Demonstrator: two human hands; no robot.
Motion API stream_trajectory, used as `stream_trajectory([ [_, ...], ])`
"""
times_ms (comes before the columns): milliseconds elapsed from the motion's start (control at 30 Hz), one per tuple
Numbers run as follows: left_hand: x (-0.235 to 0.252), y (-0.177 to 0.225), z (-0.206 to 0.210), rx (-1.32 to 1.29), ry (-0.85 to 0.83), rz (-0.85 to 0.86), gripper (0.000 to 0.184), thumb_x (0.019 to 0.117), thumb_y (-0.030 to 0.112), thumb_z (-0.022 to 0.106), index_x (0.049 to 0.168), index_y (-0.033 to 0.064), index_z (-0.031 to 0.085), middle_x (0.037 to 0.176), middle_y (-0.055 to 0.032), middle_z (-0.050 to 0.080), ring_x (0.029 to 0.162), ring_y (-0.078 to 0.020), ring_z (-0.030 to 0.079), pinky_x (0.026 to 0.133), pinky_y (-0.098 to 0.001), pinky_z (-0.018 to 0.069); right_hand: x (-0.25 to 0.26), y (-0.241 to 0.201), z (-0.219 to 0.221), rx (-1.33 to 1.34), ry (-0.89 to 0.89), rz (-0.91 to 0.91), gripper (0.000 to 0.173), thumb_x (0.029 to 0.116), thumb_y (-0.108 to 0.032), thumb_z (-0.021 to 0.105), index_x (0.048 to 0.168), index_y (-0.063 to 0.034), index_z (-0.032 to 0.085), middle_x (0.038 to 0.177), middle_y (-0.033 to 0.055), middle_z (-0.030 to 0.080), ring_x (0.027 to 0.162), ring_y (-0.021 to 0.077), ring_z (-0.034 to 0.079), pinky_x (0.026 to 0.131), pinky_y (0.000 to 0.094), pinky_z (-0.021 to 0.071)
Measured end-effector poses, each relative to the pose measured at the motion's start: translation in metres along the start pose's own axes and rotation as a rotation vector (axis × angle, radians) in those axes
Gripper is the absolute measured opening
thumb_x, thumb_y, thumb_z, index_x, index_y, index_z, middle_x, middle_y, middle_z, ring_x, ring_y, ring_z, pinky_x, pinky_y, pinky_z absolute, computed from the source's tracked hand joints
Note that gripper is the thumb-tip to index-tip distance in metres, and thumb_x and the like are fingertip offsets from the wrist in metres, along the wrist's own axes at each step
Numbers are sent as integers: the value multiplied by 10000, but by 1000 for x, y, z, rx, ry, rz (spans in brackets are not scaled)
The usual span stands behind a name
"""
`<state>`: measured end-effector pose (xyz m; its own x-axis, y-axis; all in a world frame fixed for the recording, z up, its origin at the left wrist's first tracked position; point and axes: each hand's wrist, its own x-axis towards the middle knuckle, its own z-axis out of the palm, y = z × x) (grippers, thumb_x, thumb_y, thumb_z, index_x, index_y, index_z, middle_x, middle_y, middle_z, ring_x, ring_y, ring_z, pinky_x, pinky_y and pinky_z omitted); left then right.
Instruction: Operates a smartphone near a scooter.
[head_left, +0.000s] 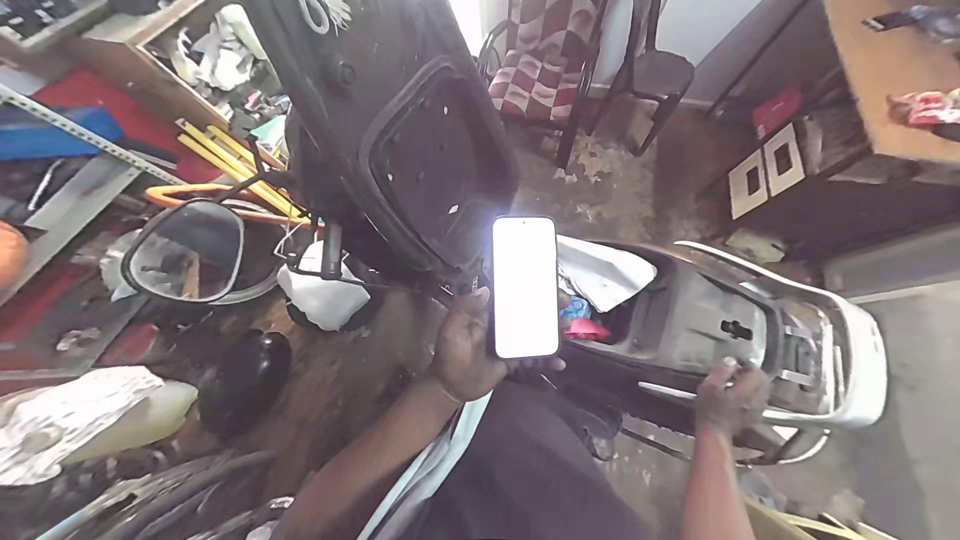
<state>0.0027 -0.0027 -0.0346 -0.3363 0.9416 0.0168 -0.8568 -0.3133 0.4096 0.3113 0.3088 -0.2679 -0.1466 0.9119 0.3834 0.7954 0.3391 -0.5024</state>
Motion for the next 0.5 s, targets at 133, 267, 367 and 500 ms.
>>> stream_trajectory([
  [133, 1, -2, 2, 18, 32, -8, 666, 938, 567, 551, 1449, 147, 474, 1463, -255, 511, 1269, -488, 554, 927, -639, 532, 3, -66, -14, 416, -26, -98, 508, 1082, -290, 427, 1314, 150, 531, 1286, 343, 581, 1214, 352, 594, 1065, 424, 479],
  [267, 4, -4, 5, 35, 51, -26, 693, 931, 607, 545, 1455, 161, 473, 1461, -244, 518, 1263, -483, 563, 927, -631, 538, -9, -139, -24, 491, -123, -423, 546, 1081, -393, 421, 1295, 82, 586, 1299, 300, 605, 1207, 341, 608, 998, 440, 522],
  [367, 4, -4, 6, 39, 53, -15, 698, 939, 620, 531, 1458, 158, 473, 1453, -250, 523, 1261, -488, 564, 921, -635, 539, -24, -199, -54, 697, -131, -634, 491, 1075, -492, 420, 1314, -104, 603, 1355, 115, 589, 1314, 215, 541, 1086, 385, 471],
  [500, 3, -5, 12, 56, 105, 37, 657, 957, 600, 527, 1418, 132, 518, 1383, -223, 588, 1222, -401, 614, 951, -559, 547, -48, -263, -89, 799, -191, -928, 513, 1034, -621, 395, 1342, -280, 623, 1555, -47, 455, 1521, 214, 306, 1247, 439, 275],
])
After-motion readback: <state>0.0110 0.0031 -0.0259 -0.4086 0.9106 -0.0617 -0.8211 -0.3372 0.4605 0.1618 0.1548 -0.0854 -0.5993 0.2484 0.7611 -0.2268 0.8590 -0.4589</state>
